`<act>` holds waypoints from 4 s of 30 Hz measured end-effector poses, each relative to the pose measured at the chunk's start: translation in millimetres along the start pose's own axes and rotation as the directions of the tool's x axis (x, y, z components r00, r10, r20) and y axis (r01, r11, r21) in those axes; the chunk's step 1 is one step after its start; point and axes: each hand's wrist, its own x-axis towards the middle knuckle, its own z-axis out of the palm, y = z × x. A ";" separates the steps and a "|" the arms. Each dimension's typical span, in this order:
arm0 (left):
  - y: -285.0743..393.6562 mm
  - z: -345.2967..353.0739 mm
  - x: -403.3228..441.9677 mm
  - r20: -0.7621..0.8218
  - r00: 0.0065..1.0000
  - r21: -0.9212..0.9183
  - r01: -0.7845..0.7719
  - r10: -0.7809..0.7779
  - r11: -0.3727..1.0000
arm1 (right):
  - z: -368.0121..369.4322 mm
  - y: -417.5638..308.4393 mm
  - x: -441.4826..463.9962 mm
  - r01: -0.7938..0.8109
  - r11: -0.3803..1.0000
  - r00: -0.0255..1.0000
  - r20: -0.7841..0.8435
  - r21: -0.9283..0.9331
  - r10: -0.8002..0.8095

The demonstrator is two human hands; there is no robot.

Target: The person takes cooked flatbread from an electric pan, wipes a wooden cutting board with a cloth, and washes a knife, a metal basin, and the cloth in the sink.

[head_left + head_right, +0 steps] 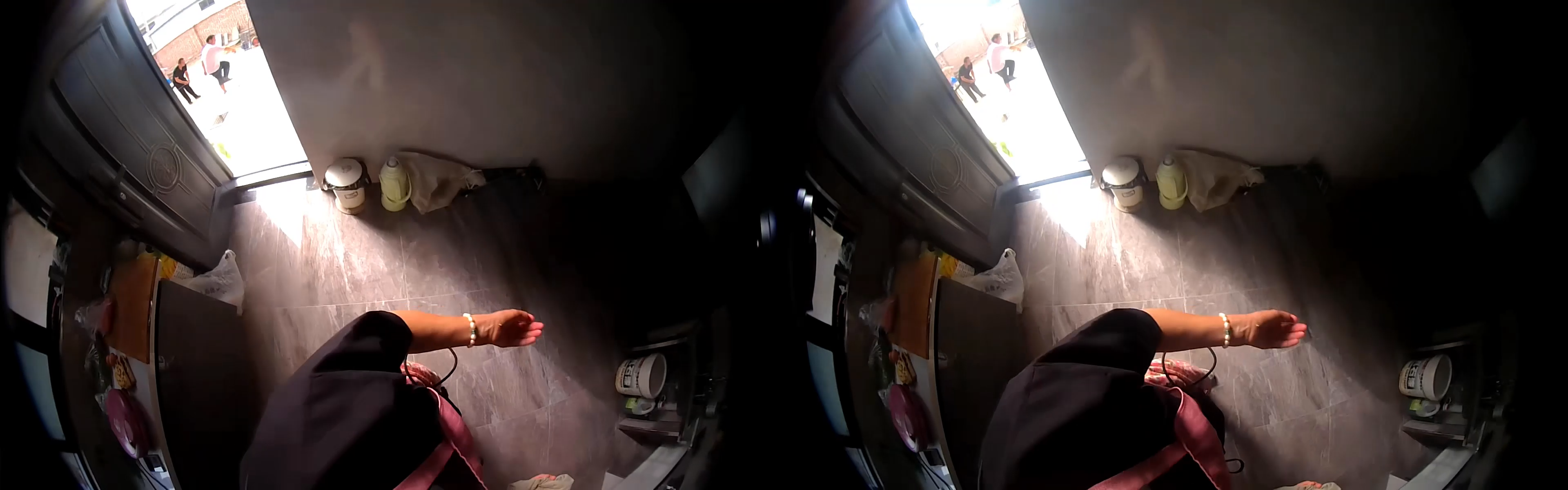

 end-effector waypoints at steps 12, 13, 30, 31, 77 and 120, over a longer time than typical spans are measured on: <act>-206.5 213.3 137.6 0.030 0.897 0.311 0.410 -0.440 0.857 | -232.3 -169.4 41.1 0.448 0.887 0.844 -0.276 -0.109 -0.460; -225.2 226.7 126.5 0.040 0.902 0.361 0.389 -0.431 0.847 | -228.3 -176.2 38.5 0.466 0.842 0.810 -0.252 -0.271 -0.529; -445.0 433.9 405.0 0.773 0.403 0.393 0.301 -0.490 0.869 | -291.0 -370.4 318.9 0.360 0.709 0.933 -0.241 0.606 -0.268; -443.8 445.0 434.5 0.805 0.394 0.356 0.276 -0.443 0.893 | -295.9 -377.0 335.1 0.374 0.714 0.926 -0.283 0.592 -0.250; -291.5 333.6 1201.0 -0.427 0.903 0.467 0.168 0.056 0.868 | -345.3 -337.1 1164.3 0.083 -0.061 0.977 0.093 -0.995 -0.191; -286.1 347.4 1204.9 -0.453 0.868 0.508 0.066 0.202 0.859 | -332.1 -279.9 1180.6 -0.038 -0.074 0.998 -0.034 -0.997 -0.052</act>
